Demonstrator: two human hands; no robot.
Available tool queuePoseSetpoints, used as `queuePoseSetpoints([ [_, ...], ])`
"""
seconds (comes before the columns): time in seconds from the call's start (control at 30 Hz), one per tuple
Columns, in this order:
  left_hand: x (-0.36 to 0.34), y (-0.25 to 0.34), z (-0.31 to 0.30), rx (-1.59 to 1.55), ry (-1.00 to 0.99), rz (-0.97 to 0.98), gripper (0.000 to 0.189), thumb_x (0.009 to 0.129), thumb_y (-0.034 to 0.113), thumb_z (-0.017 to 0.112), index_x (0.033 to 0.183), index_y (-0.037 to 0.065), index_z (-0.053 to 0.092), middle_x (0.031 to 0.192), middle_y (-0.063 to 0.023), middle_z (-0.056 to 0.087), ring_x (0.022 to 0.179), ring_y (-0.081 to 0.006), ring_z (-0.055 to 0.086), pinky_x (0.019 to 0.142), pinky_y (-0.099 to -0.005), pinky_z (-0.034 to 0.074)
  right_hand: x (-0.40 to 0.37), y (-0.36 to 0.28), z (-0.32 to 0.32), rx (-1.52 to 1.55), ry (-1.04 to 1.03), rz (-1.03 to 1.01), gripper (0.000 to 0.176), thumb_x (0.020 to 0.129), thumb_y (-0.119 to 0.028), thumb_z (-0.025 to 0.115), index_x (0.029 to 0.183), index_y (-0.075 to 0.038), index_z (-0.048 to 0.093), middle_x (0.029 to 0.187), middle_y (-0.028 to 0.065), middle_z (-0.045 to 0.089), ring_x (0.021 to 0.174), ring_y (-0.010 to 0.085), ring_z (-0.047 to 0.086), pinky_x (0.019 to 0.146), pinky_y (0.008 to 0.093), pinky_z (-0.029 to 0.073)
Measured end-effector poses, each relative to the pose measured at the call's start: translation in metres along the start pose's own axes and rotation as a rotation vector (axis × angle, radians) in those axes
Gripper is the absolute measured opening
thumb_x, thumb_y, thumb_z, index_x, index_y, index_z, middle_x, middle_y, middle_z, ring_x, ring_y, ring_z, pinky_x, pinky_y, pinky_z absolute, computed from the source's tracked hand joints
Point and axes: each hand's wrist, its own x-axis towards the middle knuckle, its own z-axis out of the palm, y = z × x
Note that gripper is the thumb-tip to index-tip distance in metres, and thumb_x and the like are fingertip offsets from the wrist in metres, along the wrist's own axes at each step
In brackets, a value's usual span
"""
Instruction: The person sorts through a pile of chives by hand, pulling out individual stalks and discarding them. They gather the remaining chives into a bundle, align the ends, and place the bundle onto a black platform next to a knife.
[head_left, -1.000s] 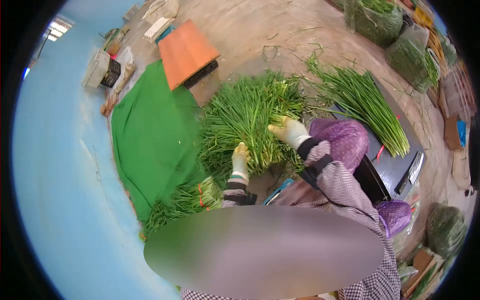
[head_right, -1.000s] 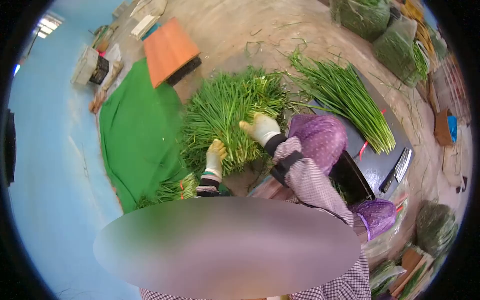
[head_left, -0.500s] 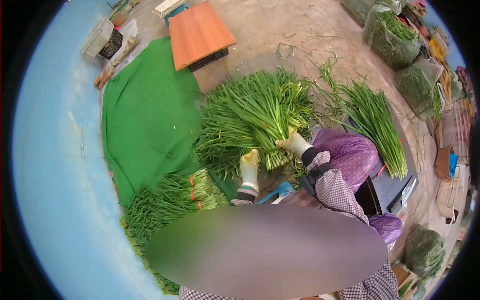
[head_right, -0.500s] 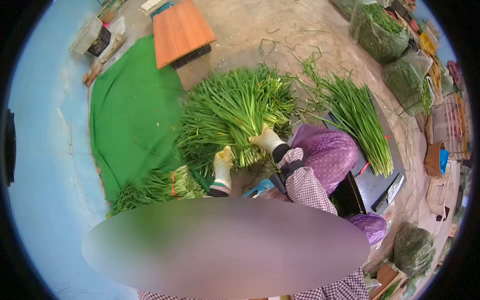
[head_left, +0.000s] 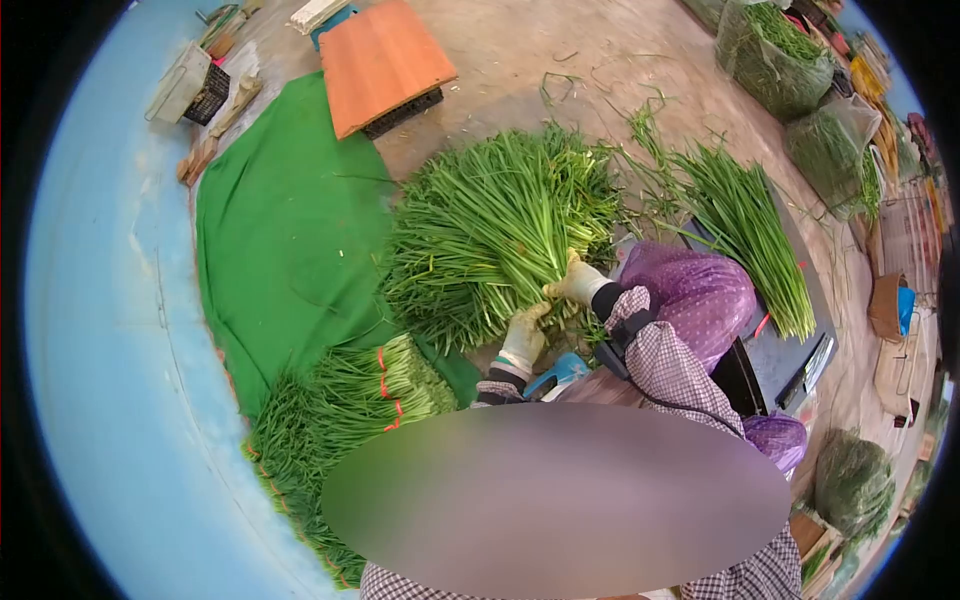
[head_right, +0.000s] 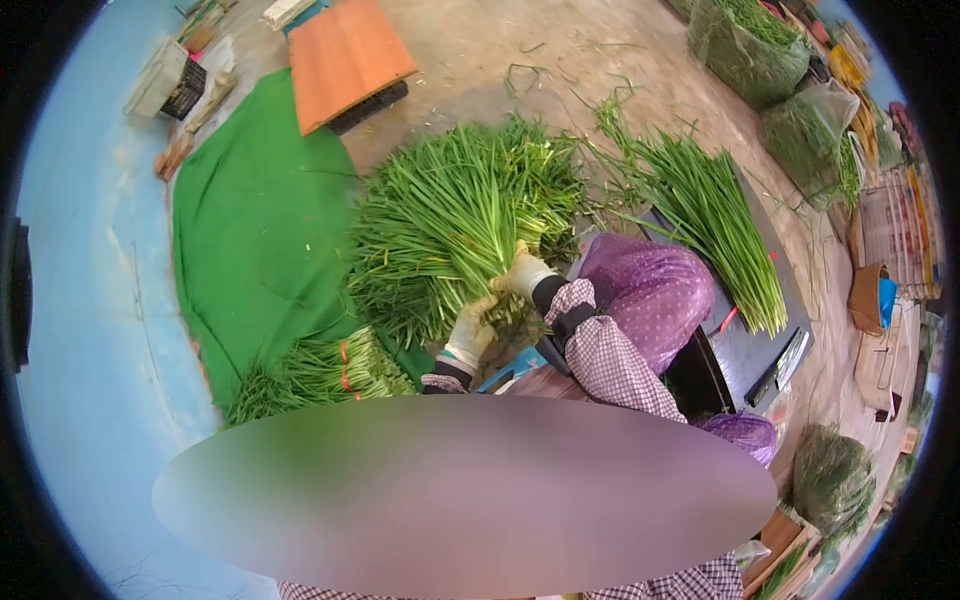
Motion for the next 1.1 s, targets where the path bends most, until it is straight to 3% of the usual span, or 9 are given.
queuePoseSetpoints([
  [0.1, -0.009, 0.000, -0.011, -0.267, 0.104, -0.137, 0.030, 0.083, -0.003, 0.061, 0.111, 0.006, 0.067, 0.108, -0.0118, 0.070, 0.105, -0.0283, 0.066, 0.096, -0.0413, 0.052, -0.008, -0.001, -0.036, 0.251, -0.074, 0.064, 0.070, 0.085, -0.016, 0.079, 0.137, 0.007, 0.038, 0.099, 0.0182, 0.067, 0.093, 0.0235, 0.067, 0.080, 0.0369, 0.056],
  [0.3, -0.019, 0.120, 0.017, -0.922, 0.136, -0.608, 0.015, 0.095, 0.013, 0.061, 0.109, 0.009, 0.065, 0.113, -0.0093, 0.069, 0.102, -0.0248, 0.067, 0.088, -0.0510, 0.056, -0.018, 0.008, -0.034, 0.390, -0.088, 0.033, 0.083, 0.081, -0.027, 0.087, 0.139, 0.008, 0.039, 0.120, 0.0168, 0.066, 0.107, 0.0231, 0.064, 0.090, 0.0357, 0.054],
  [0.4, -0.002, 0.017, 0.004, 0.040, -0.076, -0.054, 0.025, 0.098, 0.010, 0.058, 0.123, 0.008, 0.062, 0.118, -0.0082, 0.068, 0.107, -0.0226, 0.066, 0.091, -0.0410, 0.055, -0.020, 0.001, -0.005, 0.262, -0.033, 0.023, 0.120, 0.073, -0.040, 0.092, 0.152, 0.005, 0.014, 0.130, 0.0211, 0.062, 0.118, 0.0278, 0.061, 0.100, 0.0358, 0.050],
  [0.47, -0.001, 0.005, 0.011, 0.005, -0.081, 0.018, 0.026, 0.097, 0.004, 0.057, 0.122, 0.003, 0.063, 0.116, -0.0092, 0.069, 0.106, -0.0208, 0.066, 0.092, -0.0369, 0.055, -0.017, 0.003, 0.011, 0.180, 0.014, 0.067, 0.122, 0.076, -0.042, 0.089, 0.156, 0.004, 0.010, 0.137, 0.0256, 0.058, 0.121, 0.0345, 0.060, 0.105, 0.0401, 0.048],
  [0.53, -0.003, -0.003, 0.017, -0.193, -0.037, -0.012, 0.024, 0.096, 0.001, 0.057, 0.119, -0.001, 0.064, 0.114, -0.0106, 0.069, 0.105, -0.0202, 0.066, 0.091, -0.0351, 0.055, 0.014, 0.028, 0.034, 0.105, 0.059, 0.019, 0.117, 0.077, -0.035, 0.086, 0.155, 0.008, 0.010, 0.124, 0.0257, 0.063, 0.106, 0.0321, 0.065, 0.092, 0.0384, 0.052],
  [0.6, -0.020, 0.056, 0.019, 0.348, -0.091, 0.227, 0.018, 0.094, 0.004, 0.060, 0.109, -0.004, 0.067, 0.106, -0.0124, 0.070, 0.094, -0.0223, 0.067, 0.084, -0.0380, 0.056, 0.064, 0.070, 0.064, 0.036, 0.112, -0.078, 0.112, 0.078, -0.027, 0.082, 0.154, 0.011, 0.010, 0.110, 0.0257, 0.069, 0.091, 0.0296, 0.070, 0.079, 0.0367, 0.057],
  [0.7, -0.013, 0.063, 0.017, -0.806, 0.111, -0.469, 0.019, 0.090, 0.000, 0.061, 0.106, -0.004, 0.070, 0.099, -0.0115, 0.070, 0.087, -0.0230, 0.066, 0.076, -0.0336, 0.056, 0.017, 0.040, -0.008, 0.527, -0.018, 0.118, 0.048, 0.082, -0.006, 0.077, 0.123, -0.004, 0.052, 0.095, 0.0192, 0.072, 0.072, 0.0282, 0.073, 0.052, 0.0373, 0.058],
  [0.73, -0.017, 0.066, 0.022, -0.587, 0.079, -0.328, 0.014, 0.095, 0.009, 0.061, 0.103, -0.001, 0.066, 0.099, -0.0118, 0.069, 0.080, -0.0217, 0.063, 0.072, -0.0375, 0.054, -0.005, 0.017, -0.033, 0.684, -0.032, 0.163, 0.042, 0.080, 0.000, 0.075, 0.116, 0.000, 0.054, 0.073, 0.0136, 0.070, 0.047, 0.0205, 0.063, 0.035, 0.0325, 0.045],
  [1.1, -0.014, 0.055, 0.017, -0.552, 0.104, -0.398, 0.014, 0.094, 0.010, 0.064, 0.106, 0.005, 0.068, 0.095, -0.0040, 0.068, 0.080, -0.0159, 0.063, 0.075, -0.0298, 0.054, -0.129, -0.042, -0.237, 0.361, 0.178, -0.407, 0.053, 0.081, -0.008, 0.072, 0.129, 0.001, 0.051, 0.086, 0.0138, 0.069, 0.078, 0.0192, 0.066, 0.069, 0.0370, 0.055],
])
